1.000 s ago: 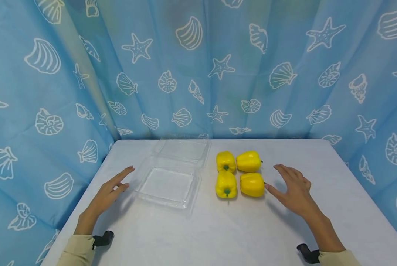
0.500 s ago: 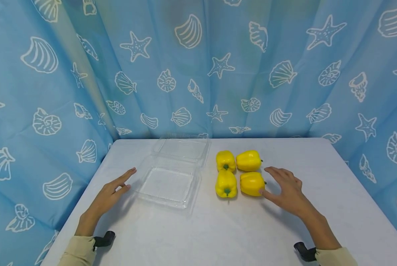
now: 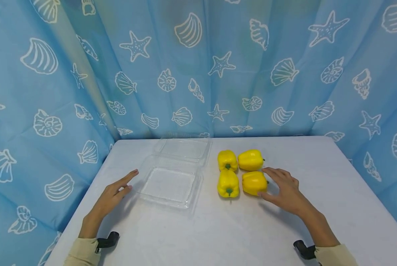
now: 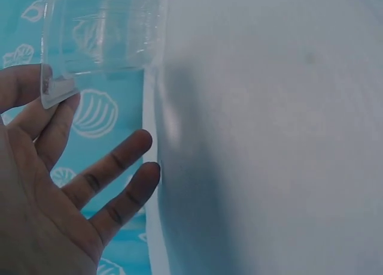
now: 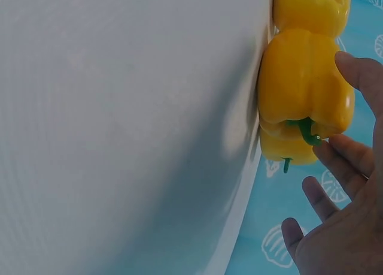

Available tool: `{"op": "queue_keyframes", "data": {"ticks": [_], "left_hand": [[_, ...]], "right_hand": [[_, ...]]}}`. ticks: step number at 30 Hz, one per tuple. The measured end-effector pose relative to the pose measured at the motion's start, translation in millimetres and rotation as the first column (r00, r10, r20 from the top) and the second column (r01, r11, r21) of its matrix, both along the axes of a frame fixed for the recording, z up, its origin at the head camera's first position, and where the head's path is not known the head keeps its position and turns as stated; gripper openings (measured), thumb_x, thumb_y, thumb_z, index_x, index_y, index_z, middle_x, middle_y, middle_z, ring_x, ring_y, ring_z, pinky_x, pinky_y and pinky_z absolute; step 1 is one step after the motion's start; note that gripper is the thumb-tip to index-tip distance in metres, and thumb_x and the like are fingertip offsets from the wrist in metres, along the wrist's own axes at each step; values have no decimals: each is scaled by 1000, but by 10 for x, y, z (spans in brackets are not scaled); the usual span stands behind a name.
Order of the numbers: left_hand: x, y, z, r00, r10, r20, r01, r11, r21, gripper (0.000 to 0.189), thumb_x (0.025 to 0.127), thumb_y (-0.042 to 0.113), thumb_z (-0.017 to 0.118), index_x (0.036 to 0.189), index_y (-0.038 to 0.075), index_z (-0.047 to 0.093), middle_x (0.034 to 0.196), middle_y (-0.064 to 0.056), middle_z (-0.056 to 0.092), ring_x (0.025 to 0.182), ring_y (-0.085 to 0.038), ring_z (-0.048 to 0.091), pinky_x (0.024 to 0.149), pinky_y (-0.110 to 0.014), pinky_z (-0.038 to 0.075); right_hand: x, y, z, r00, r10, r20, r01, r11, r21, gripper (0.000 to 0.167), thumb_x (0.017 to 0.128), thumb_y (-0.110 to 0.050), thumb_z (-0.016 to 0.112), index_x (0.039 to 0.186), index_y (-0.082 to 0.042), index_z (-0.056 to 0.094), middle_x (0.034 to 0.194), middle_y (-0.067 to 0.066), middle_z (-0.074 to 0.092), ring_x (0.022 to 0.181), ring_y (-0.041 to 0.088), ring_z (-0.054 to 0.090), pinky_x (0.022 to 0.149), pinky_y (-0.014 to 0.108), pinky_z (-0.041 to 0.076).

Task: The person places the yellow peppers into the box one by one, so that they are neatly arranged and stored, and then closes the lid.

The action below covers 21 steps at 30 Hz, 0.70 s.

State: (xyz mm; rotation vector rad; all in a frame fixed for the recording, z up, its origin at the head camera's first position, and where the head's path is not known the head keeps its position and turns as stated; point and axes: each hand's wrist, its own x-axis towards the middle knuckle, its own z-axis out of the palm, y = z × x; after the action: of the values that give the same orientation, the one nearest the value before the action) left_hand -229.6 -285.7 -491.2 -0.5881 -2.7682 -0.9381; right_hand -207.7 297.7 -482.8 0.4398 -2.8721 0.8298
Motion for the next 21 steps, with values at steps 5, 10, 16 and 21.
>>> {"op": "queue_keyframes", "data": {"ticks": [5, 10, 16, 21], "left_hand": [[33, 28, -29, 1000, 4, -14, -4, 999, 33, 48, 104, 18, 54, 151, 20, 47, 154, -1, 44, 100, -20, 61, 90, -49, 46], [31, 40, -60, 999, -4, -38, 7, 997, 71, 48, 103, 14, 54, 151, 18, 47, 154, -2, 45, 125, -28, 56, 97, -51, 45], [15, 60, -90, 999, 1, -50, 4, 995, 99, 48, 104, 13, 52, 151, 19, 47, 154, -2, 44, 139, -28, 43, 101, -56, 42], [11, 76, -97, 999, 5, -38, -1, 994, 113, 48, 105, 13, 50, 152, 20, 46, 155, -1, 43, 140, -28, 42, 103, -57, 41]], "right_hand": [[-16, -6, -21, 1000, 11, 25, -11, 1000, -8, 83, 83, -44, 81, 149, -12, 42, 149, 24, 40, 133, 50, 25, 93, 76, 17], [-32, -13, -47, 999, 15, 38, -14, 1000, -11, 86, 83, -46, 81, 151, -12, 40, 150, 23, 40, 133, 50, 26, 93, 78, 17], [-28, 20, -78, 999, 4, -32, -5, 999, -37, 77, 80, -34, 86, 144, -12, 49, 142, 21, 48, 131, 48, 30, 91, 74, 23], [-14, 37, -96, 996, -21, -88, 16, 998, -56, 71, 76, -33, 89, 136, -12, 57, 134, 20, 54, 127, 46, 34, 91, 72, 25]]}}
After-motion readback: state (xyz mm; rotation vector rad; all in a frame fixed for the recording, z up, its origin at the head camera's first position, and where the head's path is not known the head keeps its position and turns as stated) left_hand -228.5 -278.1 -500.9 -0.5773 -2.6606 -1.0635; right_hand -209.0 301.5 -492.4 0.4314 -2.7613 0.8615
